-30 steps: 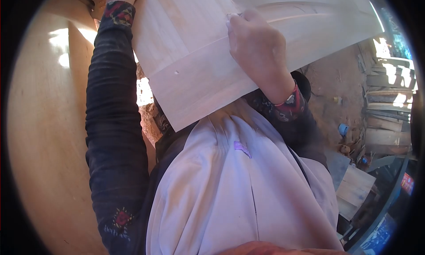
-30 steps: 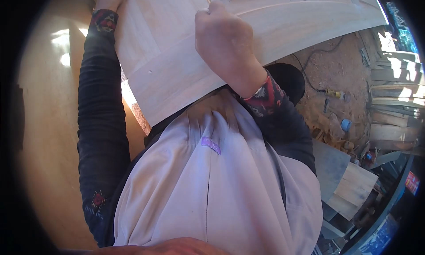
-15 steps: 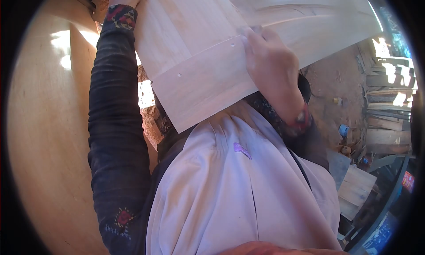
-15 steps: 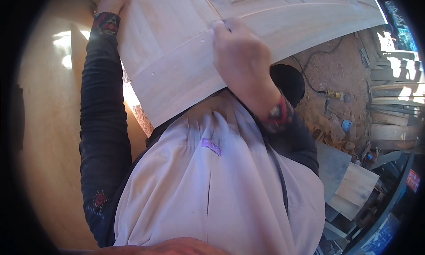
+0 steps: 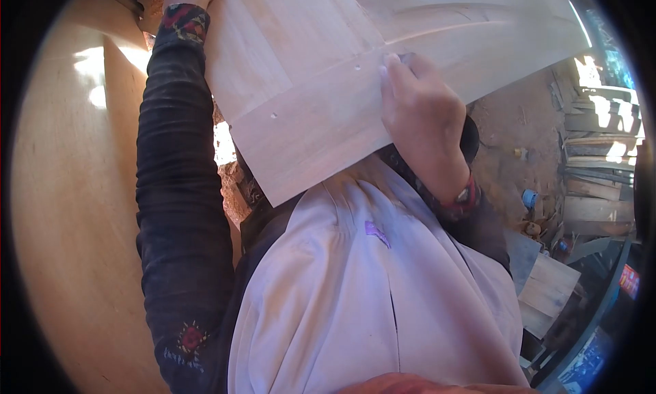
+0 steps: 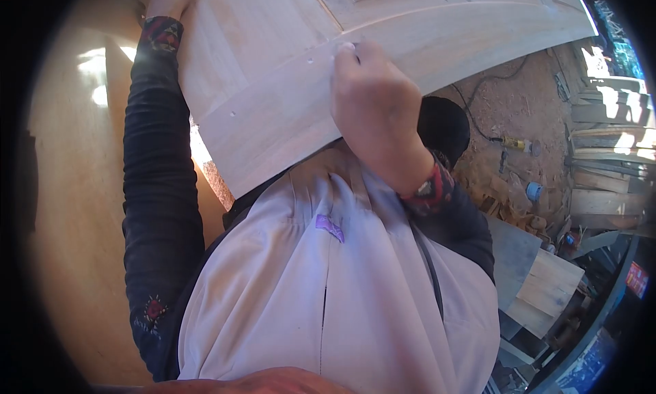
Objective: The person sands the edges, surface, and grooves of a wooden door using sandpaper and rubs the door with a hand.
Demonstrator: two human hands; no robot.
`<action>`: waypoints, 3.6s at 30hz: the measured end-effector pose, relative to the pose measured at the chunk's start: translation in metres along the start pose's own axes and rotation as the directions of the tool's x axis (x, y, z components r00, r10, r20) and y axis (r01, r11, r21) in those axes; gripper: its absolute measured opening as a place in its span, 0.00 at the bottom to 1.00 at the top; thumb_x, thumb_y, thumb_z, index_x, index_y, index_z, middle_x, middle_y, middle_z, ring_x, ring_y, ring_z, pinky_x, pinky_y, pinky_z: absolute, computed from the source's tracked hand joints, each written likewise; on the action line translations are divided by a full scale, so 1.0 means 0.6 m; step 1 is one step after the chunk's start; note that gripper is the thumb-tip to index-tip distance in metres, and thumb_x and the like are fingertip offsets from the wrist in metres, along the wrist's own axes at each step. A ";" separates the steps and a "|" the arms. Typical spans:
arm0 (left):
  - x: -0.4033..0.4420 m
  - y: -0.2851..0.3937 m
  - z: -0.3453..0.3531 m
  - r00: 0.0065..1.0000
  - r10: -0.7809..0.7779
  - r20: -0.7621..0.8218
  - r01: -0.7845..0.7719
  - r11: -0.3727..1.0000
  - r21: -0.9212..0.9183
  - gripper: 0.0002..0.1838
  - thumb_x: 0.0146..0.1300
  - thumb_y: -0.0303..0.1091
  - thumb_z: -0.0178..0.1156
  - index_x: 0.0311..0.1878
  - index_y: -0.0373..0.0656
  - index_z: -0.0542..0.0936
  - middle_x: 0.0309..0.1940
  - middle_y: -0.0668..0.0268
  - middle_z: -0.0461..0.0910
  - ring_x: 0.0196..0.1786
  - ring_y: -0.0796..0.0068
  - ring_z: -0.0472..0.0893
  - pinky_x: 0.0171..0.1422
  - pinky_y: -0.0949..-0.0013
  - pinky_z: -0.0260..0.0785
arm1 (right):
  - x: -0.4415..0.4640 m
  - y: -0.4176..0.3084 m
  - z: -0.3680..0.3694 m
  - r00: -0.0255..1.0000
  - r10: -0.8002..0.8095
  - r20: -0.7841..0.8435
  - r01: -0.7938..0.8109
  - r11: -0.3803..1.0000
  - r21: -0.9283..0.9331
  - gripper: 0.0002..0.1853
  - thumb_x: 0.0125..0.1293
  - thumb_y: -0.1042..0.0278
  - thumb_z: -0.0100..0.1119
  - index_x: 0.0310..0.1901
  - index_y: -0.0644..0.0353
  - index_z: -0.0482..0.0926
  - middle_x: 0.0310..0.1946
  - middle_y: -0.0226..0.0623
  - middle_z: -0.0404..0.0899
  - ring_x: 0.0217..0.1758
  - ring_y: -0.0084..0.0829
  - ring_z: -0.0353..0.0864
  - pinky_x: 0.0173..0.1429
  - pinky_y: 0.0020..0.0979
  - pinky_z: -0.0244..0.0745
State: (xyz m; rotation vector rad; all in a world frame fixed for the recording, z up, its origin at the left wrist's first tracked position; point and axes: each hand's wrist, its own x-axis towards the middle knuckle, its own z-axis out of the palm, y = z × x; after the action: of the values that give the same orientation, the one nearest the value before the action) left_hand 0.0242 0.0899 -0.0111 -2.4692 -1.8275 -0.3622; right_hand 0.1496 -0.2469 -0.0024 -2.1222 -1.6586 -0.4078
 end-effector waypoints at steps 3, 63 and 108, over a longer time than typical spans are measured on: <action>0.006 -0.004 0.005 0.998 0.054 0.024 -0.055 0.998 0.044 0.36 0.70 0.60 0.42 0.65 0.37 0.71 0.63 0.42 0.70 0.66 0.39 0.69 0.71 0.51 0.60 | 0.044 0.005 0.022 0.998 0.028 0.052 -0.027 1.000 -0.007 0.05 0.63 0.68 0.58 0.34 0.58 0.78 0.33 0.39 0.77 0.28 0.41 0.83 0.30 0.36 0.79; -0.032 0.026 -0.049 0.996 -0.074 0.048 0.073 0.997 0.018 0.36 0.70 0.62 0.37 0.68 0.44 0.69 0.67 0.45 0.68 0.71 0.43 0.65 0.74 0.38 0.50 | 0.163 0.013 0.083 0.966 -0.188 0.178 0.188 0.982 0.020 0.09 0.68 0.64 0.54 0.40 0.58 0.82 0.37 0.40 0.81 0.36 0.46 0.82 0.38 0.43 0.78; -0.023 0.018 -0.039 0.990 -0.131 0.049 0.137 0.979 -0.151 0.36 0.69 0.61 0.43 0.65 0.39 0.71 0.64 0.42 0.70 0.67 0.41 0.69 0.71 0.50 0.60 | -0.004 -0.052 -0.013 0.988 0.052 0.148 -0.073 0.987 0.141 0.07 0.69 0.65 0.54 0.39 0.55 0.81 0.35 0.40 0.80 0.32 0.45 0.82 0.33 0.40 0.77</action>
State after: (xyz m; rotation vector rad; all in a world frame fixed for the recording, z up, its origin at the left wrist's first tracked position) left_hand 0.0268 0.0699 0.0095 -2.4717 -2.0624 -0.4828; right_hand 0.1191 -0.2465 0.0077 -2.1310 -1.6395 -0.1120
